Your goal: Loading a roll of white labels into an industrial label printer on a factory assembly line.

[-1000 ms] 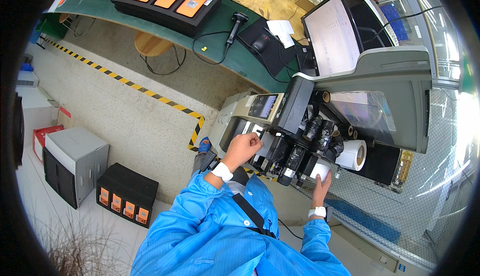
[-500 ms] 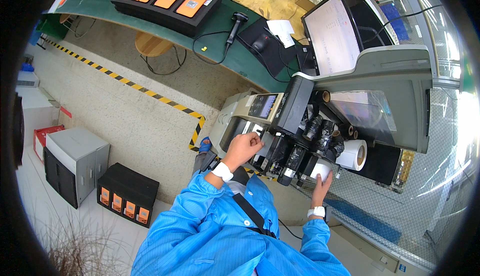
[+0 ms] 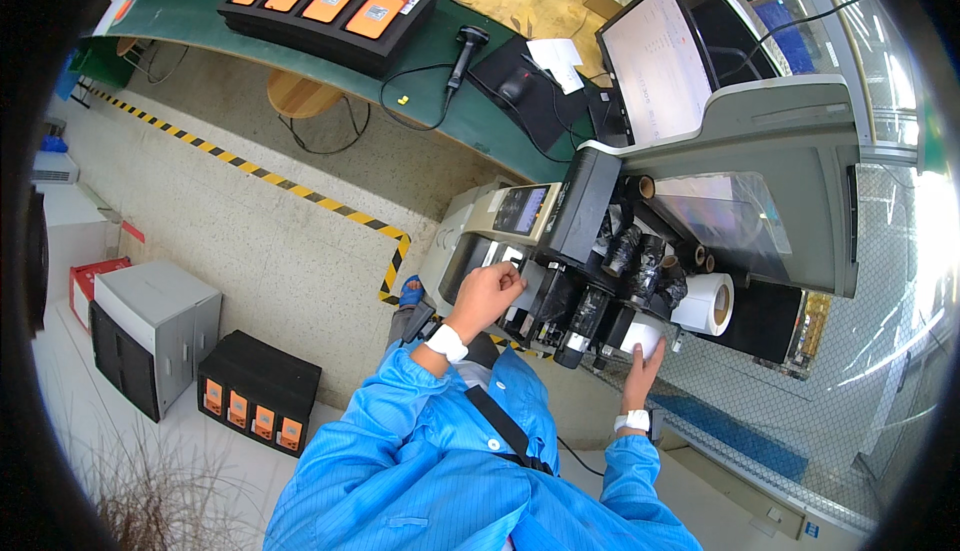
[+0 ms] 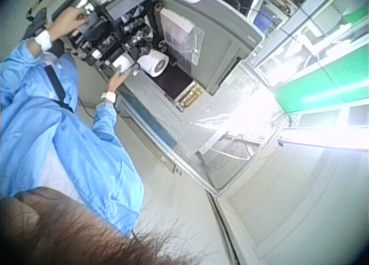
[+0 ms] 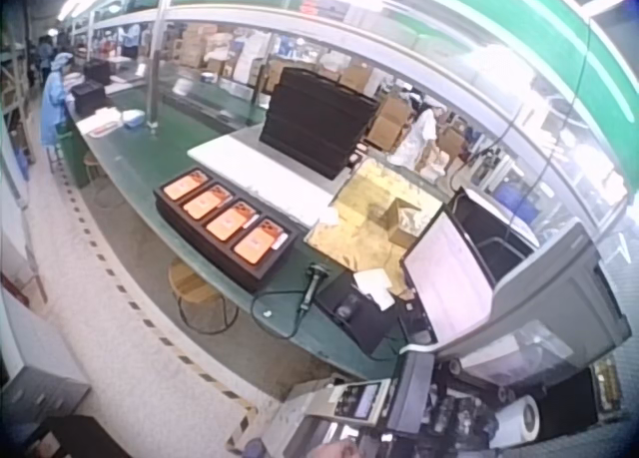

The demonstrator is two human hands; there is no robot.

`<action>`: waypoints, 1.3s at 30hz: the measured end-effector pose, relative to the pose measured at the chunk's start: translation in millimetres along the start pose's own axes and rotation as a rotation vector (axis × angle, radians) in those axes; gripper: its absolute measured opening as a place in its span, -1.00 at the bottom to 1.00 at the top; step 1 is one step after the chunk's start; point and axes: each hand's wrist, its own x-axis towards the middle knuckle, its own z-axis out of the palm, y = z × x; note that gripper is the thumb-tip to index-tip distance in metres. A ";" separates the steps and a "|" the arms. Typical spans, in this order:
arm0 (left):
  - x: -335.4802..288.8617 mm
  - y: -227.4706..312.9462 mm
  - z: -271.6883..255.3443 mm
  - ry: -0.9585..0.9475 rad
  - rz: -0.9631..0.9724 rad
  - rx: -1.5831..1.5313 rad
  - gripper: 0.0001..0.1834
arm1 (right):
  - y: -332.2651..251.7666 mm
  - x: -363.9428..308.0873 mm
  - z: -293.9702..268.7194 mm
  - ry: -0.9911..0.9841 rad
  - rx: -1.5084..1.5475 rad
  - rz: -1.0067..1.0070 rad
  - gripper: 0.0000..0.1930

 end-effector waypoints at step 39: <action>-121.1 107.7 26.8 -0.420 0.772 0.786 -0.63 | -16.9 -137.7 72.3 -0.594 0.693 0.192 -0.80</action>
